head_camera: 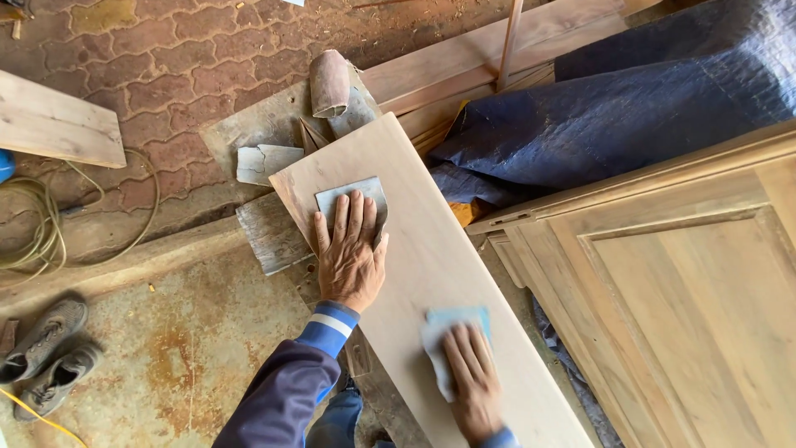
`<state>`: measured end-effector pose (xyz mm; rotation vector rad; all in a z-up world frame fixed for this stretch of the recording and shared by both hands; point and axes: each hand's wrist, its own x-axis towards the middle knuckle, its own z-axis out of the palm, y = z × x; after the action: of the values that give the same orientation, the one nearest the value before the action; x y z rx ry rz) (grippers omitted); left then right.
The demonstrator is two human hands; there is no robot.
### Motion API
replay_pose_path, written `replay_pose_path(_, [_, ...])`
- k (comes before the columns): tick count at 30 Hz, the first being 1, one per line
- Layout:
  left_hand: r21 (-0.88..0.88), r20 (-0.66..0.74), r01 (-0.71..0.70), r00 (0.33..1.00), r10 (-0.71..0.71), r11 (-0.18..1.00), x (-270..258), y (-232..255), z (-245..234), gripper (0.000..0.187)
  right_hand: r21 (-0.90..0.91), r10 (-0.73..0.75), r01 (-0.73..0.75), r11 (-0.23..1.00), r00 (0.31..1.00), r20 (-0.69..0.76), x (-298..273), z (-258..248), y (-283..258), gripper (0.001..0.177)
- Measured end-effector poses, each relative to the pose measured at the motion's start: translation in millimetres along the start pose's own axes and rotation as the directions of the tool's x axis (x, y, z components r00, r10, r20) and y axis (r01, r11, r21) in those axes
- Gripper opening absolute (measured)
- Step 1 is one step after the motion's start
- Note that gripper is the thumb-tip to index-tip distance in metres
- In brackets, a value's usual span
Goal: Hand sanding a long wooden plank with sandpaper to smooth the surface.
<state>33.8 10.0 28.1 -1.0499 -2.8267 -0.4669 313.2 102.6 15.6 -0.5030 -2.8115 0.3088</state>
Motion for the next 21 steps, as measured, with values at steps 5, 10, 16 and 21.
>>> replay_pose_path(5, [0.009, 0.005, 0.001, 1.000, -0.001, 1.000, -0.8, 1.6, -0.3, 0.060, 0.133, -0.138, 0.128, 0.983, 0.988, 0.070, 96.3, -3.4, -20.1, 0.053])
replay_pose_path(10, [0.025, -0.030, -0.021, 0.999, 0.022, 0.999, -2.0, 0.6, -0.2, 0.060, 0.056, -0.072, 0.068, 0.996, 0.995, 0.075, 4.2, -24.9, 8.2, 0.052])
replay_pose_path(16, [-0.065, -0.041, 0.013, 0.999, -0.016, 0.998, -4.3, -2.8, 7.4, 0.059, 0.095, -0.147, 0.142, 0.985, 0.988, 0.049, 70.6, 0.5, -0.9, 0.053])
replay_pose_path(21, [-0.124, -0.046, 0.007, 0.999, -0.012, 0.992, -6.1, -5.2, 3.5, 0.059, 0.123, -0.203, 0.191, 0.974, 0.974, 0.096, 109.8, 3.3, -11.5, 0.058])
